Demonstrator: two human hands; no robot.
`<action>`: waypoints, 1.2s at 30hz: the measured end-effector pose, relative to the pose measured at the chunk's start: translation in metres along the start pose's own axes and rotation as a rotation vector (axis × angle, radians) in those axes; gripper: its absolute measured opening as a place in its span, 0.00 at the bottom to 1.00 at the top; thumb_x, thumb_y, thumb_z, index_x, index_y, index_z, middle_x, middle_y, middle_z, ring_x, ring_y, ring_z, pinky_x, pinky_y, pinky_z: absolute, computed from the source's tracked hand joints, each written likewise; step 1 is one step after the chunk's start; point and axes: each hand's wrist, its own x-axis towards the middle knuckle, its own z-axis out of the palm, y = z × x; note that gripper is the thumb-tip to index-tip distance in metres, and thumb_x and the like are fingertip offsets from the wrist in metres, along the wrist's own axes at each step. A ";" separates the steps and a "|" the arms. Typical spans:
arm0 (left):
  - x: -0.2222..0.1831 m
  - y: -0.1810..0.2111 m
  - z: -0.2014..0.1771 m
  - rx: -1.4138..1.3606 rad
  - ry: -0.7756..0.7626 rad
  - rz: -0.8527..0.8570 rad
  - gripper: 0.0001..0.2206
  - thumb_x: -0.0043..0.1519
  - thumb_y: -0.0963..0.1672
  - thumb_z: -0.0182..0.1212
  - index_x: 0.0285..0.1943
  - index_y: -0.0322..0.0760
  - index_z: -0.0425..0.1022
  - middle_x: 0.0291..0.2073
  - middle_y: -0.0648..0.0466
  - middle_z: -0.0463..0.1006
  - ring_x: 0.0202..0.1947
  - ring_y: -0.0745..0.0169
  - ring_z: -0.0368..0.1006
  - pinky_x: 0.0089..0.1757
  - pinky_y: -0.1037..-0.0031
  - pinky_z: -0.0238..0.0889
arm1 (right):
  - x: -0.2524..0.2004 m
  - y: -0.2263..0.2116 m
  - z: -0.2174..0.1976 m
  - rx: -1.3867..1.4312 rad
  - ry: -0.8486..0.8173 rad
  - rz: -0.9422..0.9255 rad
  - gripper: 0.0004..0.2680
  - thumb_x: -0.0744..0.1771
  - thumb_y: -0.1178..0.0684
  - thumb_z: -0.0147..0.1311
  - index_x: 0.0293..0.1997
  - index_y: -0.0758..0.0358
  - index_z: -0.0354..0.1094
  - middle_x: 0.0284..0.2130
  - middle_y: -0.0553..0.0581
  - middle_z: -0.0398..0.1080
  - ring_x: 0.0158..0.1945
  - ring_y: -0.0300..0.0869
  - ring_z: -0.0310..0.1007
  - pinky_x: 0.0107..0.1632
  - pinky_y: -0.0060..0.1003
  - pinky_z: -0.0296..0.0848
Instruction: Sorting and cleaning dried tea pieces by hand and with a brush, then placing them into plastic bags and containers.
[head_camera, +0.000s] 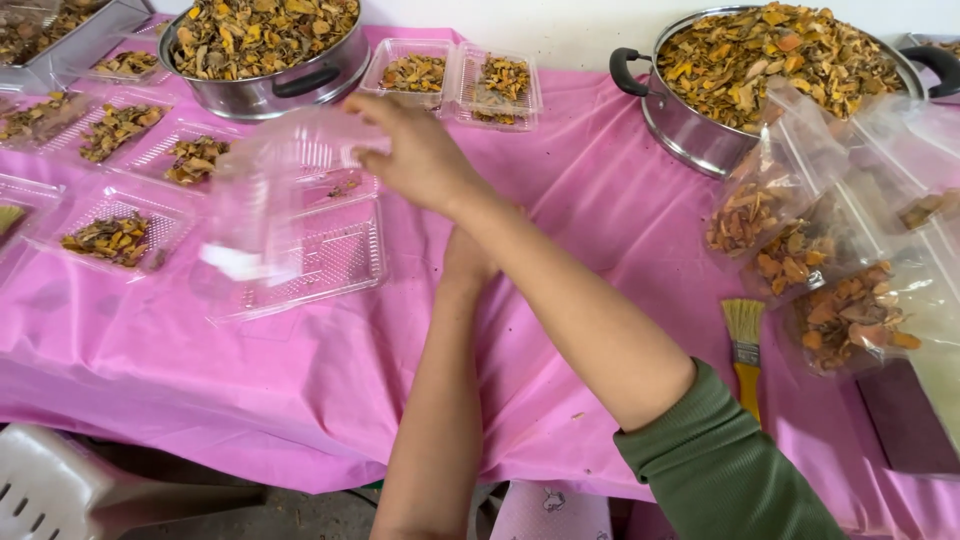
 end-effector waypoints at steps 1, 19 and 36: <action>0.001 0.002 -0.001 -0.014 0.017 -0.002 0.13 0.62 0.50 0.60 0.51 0.48 0.81 0.41 0.50 0.84 0.42 0.48 0.81 0.41 0.64 0.73 | 0.000 0.011 -0.004 0.098 0.094 0.100 0.20 0.65 0.54 0.65 0.65 0.49 0.64 0.55 0.62 0.72 0.59 0.56 0.75 0.62 0.51 0.75; -0.017 0.066 -0.085 -0.990 -0.266 -0.323 0.38 0.59 0.61 0.54 0.75 0.49 0.51 0.58 0.44 0.75 0.40 0.56 0.79 0.33 0.73 0.72 | -0.183 0.000 -0.151 0.656 0.305 0.754 0.13 0.69 0.54 0.54 0.59 0.63 0.63 0.32 0.70 0.75 0.22 0.49 0.78 0.22 0.39 0.80; 0.044 -0.053 -0.318 -0.365 -0.245 -0.345 0.10 0.71 0.39 0.47 0.55 0.53 0.64 0.58 0.48 0.79 0.45 0.40 0.80 0.38 0.71 0.76 | -0.297 -0.001 -0.201 0.123 -0.189 0.751 0.25 0.66 0.39 0.47 0.71 0.54 0.56 0.60 0.50 0.73 0.42 0.42 0.85 0.50 0.37 0.82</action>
